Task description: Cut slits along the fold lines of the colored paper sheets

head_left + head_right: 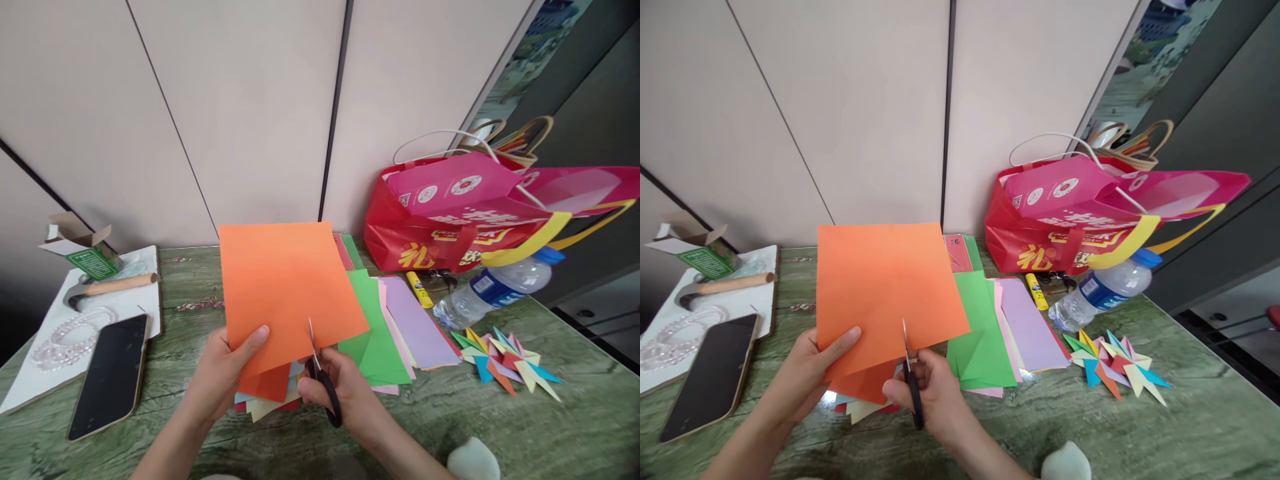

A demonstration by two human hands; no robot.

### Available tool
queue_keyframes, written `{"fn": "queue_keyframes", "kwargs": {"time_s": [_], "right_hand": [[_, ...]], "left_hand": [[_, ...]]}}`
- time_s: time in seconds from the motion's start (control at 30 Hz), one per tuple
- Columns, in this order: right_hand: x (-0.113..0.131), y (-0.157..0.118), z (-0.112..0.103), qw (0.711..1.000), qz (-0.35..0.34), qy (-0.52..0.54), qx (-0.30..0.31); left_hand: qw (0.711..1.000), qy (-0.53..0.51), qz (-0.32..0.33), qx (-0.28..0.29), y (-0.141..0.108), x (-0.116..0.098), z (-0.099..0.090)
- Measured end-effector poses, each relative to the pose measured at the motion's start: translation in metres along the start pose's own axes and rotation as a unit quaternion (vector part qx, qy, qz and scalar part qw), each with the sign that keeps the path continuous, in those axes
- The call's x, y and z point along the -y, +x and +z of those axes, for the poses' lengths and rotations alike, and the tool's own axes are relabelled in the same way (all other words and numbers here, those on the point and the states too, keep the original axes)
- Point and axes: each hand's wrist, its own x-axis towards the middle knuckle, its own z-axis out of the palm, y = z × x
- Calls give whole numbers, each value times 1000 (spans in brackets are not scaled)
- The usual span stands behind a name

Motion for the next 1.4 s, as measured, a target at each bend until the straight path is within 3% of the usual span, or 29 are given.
{"fn": "queue_keyframes", "kwargs": {"time_s": [0.33,0.53,1.4], "right_hand": [[-2,0,0,1000,-9,-15,-8],[-1,0,1,1000,-15,-8,-3],[-8,1,-2,998,23,-47,-40]], "left_hand": [[999,32,30,-19,0,1,-1],[996,71,31,34,-2,2,-2],[996,78,28,20,-3,-1,0]]}}
